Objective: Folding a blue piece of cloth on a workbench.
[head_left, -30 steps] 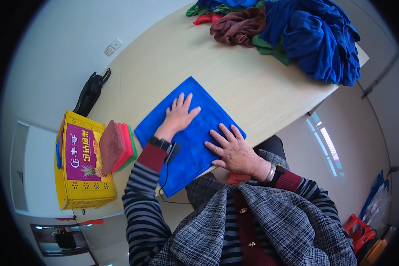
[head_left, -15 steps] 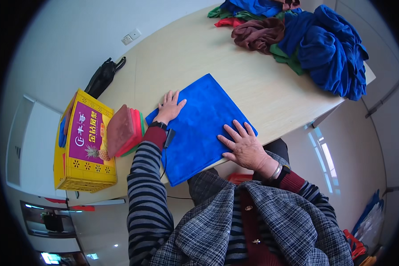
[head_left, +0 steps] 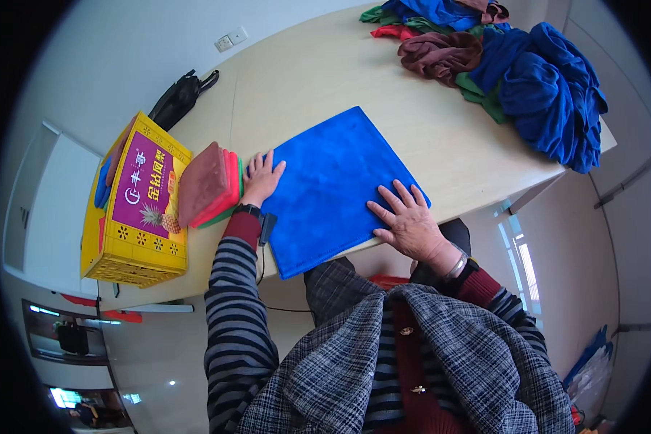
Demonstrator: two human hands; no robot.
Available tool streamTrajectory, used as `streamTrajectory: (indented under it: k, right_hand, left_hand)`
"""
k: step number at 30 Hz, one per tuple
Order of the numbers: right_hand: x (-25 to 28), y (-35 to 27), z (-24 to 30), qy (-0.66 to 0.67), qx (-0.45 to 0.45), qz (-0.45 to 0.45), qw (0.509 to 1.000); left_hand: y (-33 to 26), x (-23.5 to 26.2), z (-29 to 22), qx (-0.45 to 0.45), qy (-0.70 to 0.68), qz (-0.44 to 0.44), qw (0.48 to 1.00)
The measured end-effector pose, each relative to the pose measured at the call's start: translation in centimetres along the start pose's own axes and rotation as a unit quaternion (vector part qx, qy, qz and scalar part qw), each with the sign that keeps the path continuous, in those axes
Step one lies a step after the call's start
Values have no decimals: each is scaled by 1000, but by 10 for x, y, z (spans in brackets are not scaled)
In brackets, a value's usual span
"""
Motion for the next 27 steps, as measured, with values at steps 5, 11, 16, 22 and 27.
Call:
streamTrajectory:
  k: [5,11,16,22,27]
  right_hand:
    - [-7,6,2,11,20,-5,1000]
    - [-5,1,-9,-17,13,-28,999]
    - [-3,-1,-1,-35,27,-26,999]
    - [14,-23,9,1,53,20,998]
    - [24,-22,-5,73,71,7,995]
  left_hand:
    - [-34,-9,-6,3,21,-37,999]
    - [-183,-19,-82,-242,-50,-11,969]
    - [-276,-39,-74,-254,-6,-108,961]
    - [-292,-37,-39,-244,-84,-240,936]
    - [-289,-15,-29,-223,-235,-248,913]
Point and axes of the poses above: each hand's wrist, its own y-axis towards the middle knuckle, its own x-axis out of the back of the hand, z = x × y, the point moved 6 cm from there along y, towards the middle knuckle, and after that the axes turned 11 degrees about z, right-handed, at the moved point
